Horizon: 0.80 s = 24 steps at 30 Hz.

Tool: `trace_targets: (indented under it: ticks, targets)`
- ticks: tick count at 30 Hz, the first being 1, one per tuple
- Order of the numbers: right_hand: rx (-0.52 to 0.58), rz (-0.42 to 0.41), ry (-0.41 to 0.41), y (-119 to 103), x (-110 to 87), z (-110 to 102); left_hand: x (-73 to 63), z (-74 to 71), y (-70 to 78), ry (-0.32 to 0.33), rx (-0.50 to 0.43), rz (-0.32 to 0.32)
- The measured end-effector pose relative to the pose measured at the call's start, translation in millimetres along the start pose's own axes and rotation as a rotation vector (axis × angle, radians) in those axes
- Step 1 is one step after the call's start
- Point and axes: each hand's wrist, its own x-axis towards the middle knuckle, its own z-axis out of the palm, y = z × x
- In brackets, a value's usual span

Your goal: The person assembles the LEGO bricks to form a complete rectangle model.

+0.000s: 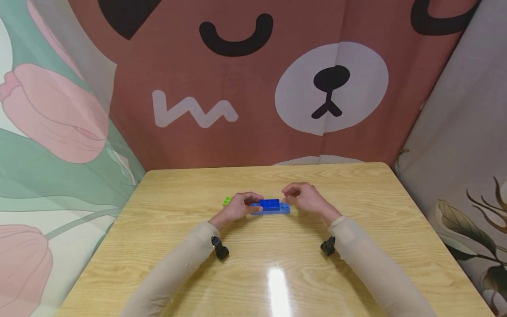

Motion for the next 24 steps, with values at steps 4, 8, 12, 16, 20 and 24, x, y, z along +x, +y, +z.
trace_targets:
  ticks: [4, 8, 12, 16, 20, 24]
  targets:
    - [-0.010, 0.008, 0.012, 3.7, -1.2, -3.0, -1.2, -0.5, -0.5, -0.006, 0.007, 0.004]
    - [-0.005, 0.015, 0.017, 7.8, -3.4, -6.7, -1.1, -0.5, -2.1, -0.015, 0.014, 0.007]
    - [0.003, 0.018, 0.019, 11.7, -3.7, -11.6, -0.6, -0.2, -2.8, -0.015, 0.012, 0.008]
    - [0.004, 0.019, 0.020, 14.6, -3.8, -16.5, -0.8, -0.4, -2.4, -0.015, 0.008, 0.011]
    - [-0.006, 0.049, 0.030, 18.0, -4.6, -19.7, -1.1, -1.0, -2.4, -0.018, 0.005, 0.009]
    - [-0.022, 0.068, 0.043, 21.9, -5.6, -21.9, -1.6, -1.6, -2.1, -0.021, -0.005, 0.002]
